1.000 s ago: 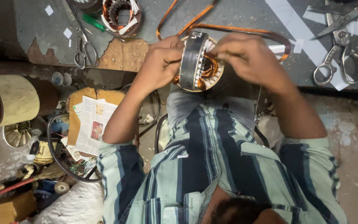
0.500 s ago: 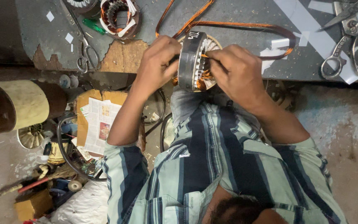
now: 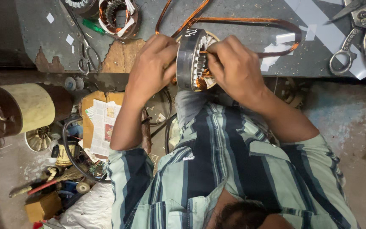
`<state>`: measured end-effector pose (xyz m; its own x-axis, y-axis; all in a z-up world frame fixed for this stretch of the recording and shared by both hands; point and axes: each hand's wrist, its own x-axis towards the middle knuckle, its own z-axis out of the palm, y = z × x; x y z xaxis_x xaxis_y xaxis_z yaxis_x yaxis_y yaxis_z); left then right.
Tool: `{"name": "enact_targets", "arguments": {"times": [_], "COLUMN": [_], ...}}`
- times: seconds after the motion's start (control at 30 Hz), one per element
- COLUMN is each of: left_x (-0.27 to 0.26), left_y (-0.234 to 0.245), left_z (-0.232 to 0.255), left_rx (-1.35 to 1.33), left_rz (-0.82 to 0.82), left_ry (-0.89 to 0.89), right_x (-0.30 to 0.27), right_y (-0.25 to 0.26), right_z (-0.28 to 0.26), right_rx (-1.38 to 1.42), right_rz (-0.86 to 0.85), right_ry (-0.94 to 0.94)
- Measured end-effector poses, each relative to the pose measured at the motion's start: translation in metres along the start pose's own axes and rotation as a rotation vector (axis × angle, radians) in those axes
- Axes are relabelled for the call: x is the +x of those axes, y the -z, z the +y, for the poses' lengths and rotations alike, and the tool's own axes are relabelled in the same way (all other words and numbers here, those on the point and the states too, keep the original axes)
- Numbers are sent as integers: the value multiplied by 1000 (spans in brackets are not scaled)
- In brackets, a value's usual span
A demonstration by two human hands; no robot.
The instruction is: The person winds copper wire around a motor stator by hand, threading the wire through slots and rotating the stator to continue winding. The person handles the stator and copper wire directly without visible tools.
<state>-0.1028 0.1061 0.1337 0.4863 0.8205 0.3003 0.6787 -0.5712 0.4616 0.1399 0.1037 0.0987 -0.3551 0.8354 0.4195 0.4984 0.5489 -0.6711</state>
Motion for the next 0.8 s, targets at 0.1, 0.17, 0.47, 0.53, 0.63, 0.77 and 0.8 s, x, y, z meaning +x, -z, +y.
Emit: {"name": "enact_targets", "arguments": {"times": [0.1,0.17,0.47,0.53,0.63,0.77,0.8], "left_x": [-1,-2,-4,-5,-5,-3,-3], "left_y": [-7,-6,-12,-18,-20,-20,-22], "left_z": [6,7,3,3,2,-1,-2], "left_rx": [-6,82,116,94,91,93,91], "left_rz": [80,54,96,107,93,176,199], "left_ry": [197,195,131,184,167,55,64], "right_x": [1,1,4,2,1,3,4], "right_y": [0,1,-2,2,9,3,1], "right_z": [4,6,9,13,13,9,10], "right_rx": [16,-21,11,13,48,112,102], "right_rz": [-13,-13,20,-11,-16,36,32], "right_ry": [12,75,9,79,106,12,21]}}
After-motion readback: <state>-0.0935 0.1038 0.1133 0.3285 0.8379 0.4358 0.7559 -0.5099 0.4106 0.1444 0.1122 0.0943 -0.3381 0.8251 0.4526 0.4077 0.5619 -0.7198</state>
